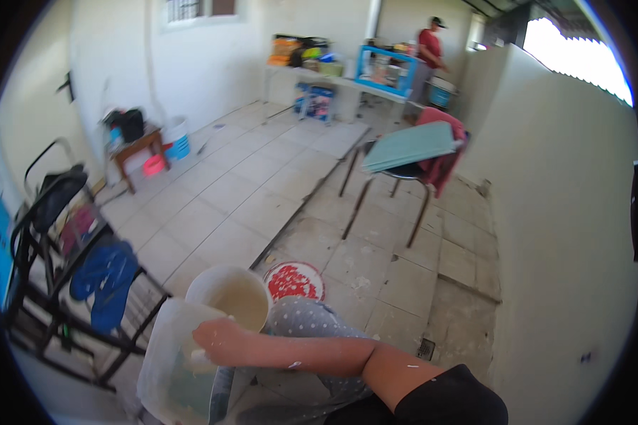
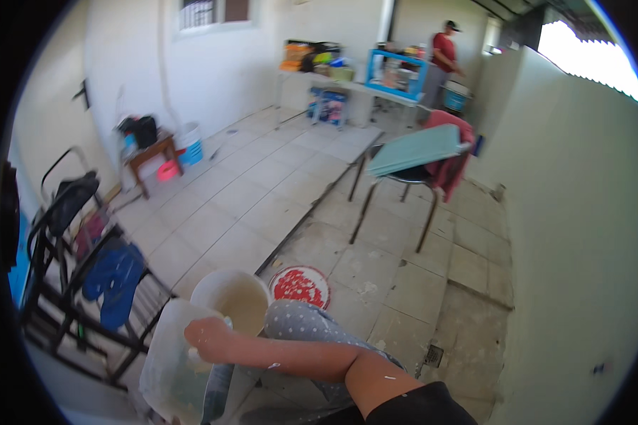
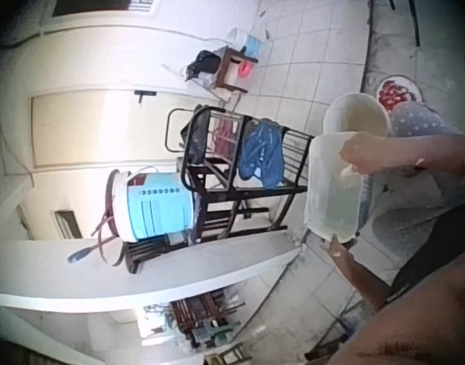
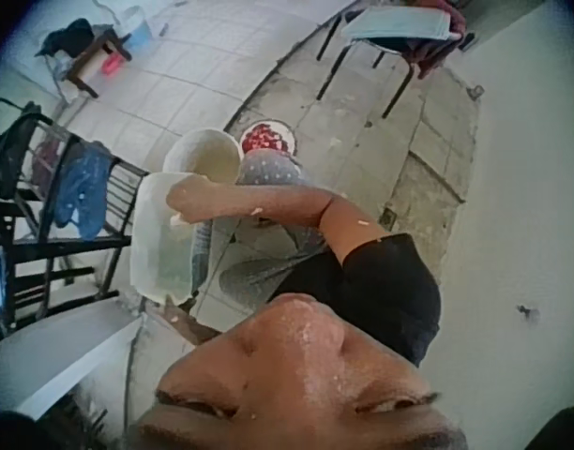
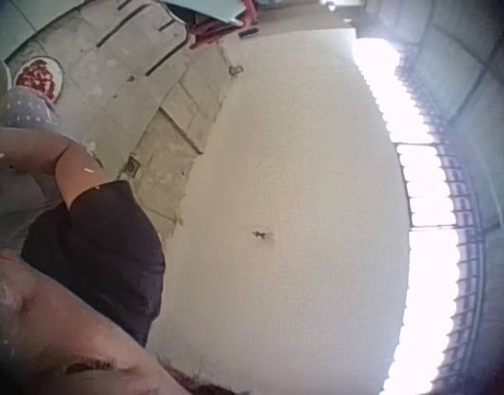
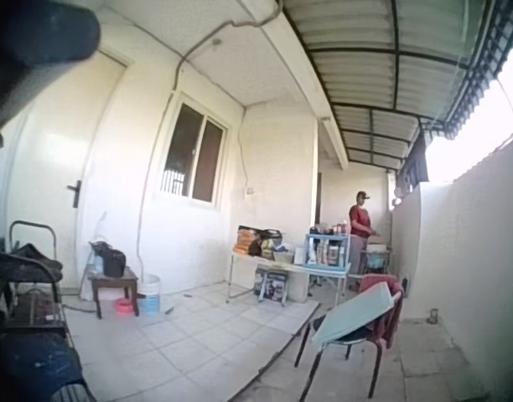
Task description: The person mixes white paint in a container, then applies it to a wall with a paint brush.
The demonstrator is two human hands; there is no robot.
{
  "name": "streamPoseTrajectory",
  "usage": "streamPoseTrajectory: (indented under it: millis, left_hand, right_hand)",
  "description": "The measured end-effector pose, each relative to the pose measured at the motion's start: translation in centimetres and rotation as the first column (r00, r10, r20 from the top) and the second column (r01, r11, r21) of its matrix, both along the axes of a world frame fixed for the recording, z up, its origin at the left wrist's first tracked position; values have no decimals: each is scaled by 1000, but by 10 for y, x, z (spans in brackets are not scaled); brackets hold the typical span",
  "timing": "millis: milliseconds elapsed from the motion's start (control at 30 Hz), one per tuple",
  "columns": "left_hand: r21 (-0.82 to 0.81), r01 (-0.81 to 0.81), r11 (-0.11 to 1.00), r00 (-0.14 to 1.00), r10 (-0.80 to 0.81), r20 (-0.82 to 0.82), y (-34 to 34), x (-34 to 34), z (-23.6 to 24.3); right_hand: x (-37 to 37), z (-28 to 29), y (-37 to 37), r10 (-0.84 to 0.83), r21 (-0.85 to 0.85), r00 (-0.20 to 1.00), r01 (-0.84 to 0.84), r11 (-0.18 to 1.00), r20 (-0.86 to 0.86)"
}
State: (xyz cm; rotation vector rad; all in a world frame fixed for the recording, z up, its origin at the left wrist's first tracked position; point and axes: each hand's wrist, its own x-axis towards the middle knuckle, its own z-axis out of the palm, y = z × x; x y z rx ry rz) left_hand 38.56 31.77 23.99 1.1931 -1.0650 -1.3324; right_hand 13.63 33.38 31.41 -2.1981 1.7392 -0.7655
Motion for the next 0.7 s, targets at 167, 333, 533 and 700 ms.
streamPoseTrajectory:
  millis: [167, 333, 533, 700]
  left_hand:
    - [19, -262, 965, 959, 258, 116, 104, 61, 31]
    - [194, -521, 831, 854, 508, 114, 147, 63, 45]
    - [208, -688, 695, 724, 679, 124, 198, 102, -18]
    - [191, -784, 591, 620, 766, 171, 208, 86, -63]
  right_hand:
    - [10, 35, -1, 152, -117, 986, -158, 980, -60]
    - [37, 35, -16, 303, 48, 952, -301, 953, -43]
    - [136, -5, -52, 612, 190, 763, -582, 791, -210]
    - [181, -68, -70, 725, 233, 573, -699, 676, -382]
